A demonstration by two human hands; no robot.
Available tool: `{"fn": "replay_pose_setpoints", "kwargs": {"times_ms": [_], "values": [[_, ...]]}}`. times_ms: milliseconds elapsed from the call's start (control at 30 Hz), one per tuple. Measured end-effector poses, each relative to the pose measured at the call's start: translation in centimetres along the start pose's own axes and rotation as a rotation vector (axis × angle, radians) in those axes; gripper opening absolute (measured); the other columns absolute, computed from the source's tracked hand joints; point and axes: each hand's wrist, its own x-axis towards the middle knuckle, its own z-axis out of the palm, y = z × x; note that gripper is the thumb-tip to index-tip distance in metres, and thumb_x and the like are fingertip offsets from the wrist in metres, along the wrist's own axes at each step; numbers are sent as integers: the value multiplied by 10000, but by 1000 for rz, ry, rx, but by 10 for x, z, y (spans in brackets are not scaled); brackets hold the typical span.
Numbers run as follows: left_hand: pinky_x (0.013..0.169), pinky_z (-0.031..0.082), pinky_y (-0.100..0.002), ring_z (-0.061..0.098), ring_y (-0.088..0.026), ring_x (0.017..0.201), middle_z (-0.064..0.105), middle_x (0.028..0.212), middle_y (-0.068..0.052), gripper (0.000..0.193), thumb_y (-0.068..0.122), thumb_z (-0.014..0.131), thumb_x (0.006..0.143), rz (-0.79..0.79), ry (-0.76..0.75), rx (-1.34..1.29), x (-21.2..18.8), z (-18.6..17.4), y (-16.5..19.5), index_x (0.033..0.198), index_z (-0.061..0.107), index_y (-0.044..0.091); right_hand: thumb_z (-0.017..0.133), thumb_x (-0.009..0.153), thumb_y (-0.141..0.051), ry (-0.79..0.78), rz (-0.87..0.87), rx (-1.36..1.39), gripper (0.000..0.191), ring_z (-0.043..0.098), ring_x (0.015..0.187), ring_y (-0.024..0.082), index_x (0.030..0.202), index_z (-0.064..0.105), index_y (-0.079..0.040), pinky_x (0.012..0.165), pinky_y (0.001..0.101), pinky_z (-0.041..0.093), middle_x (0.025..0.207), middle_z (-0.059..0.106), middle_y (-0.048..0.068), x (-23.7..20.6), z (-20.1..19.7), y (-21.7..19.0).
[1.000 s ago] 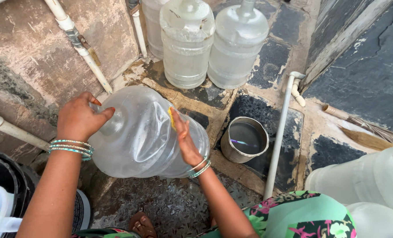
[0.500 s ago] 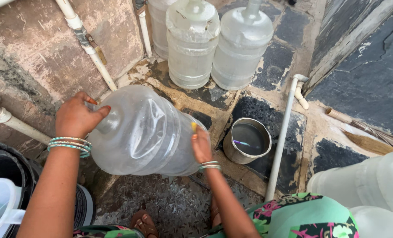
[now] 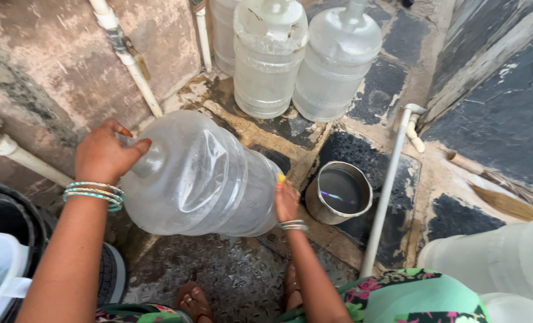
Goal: The person cleans a large plastic water dispenser bottle. They first scrub the inside of the bottle's neck with a toothbrush, then wipe the exterior surface with a yellow sponge.
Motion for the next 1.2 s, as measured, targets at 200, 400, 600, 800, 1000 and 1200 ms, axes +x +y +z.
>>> {"fn": "replay_pose_setpoints", "kwargs": {"times_ms": [200, 400, 600, 800, 1000, 1200], "values": [[850, 545, -491, 710, -388, 928, 750, 954, -204, 531, 495, 805, 750, 11, 23, 49, 6, 5, 4, 1045, 692, 68, 28, 948, -769, 54, -110, 241, 981, 158, 1571, 319, 1590, 269, -68, 1271, 458, 89, 1696, 217, 177, -9, 17, -31], [862, 541, -506, 695, -423, 968, 733, 1006, -250, 588, 529, 800, 793, -8, 87, 105, 7, 9, -15, 1103, 688, 41, -81, 943, -780, -27, -537, 455, 1035, 163, 1597, 324, 1621, 267, -79, 1302, 474, 57, 1701, 300, 173, -34, 21, -95], [863, 524, -511, 681, -425, 979, 726, 1000, -251, 528, 522, 798, 786, -25, 143, 70, 1, 8, -32, 1058, 716, 76, 80, 1019, -709, 238, -333, 156, 921, 269, 1527, 291, 1636, 282, -56, 1284, 491, 147, 1661, 356, 179, -22, 46, -36], [867, 535, -493, 718, -398, 887, 739, 819, -244, 550, 536, 781, 782, -106, 47, -7, 2, 1, -41, 1079, 701, 80, 186, 1007, -531, 130, 19, 87, 748, 182, 1502, 312, 1576, 224, -46, 1159, 527, -6, 1635, 302, 187, 1, 42, 27], [898, 533, -498, 713, -422, 936, 748, 892, -268, 594, 542, 800, 773, -112, 50, 52, 4, 7, -41, 1103, 710, 56, 54, 1002, -700, 125, -190, 302, 880, 218, 1589, 267, 1594, 316, -103, 1297, 431, 125, 1678, 315, 121, -10, 56, -44], [901, 521, -511, 684, -448, 989, 730, 1006, -276, 578, 542, 797, 776, -74, 102, 90, 1, 10, -37, 1073, 710, 55, 22, 991, -711, 140, -627, 322, 967, 177, 1610, 327, 1626, 277, -28, 1288, 567, -23, 1710, 268, 158, -50, 54, -80]]}}
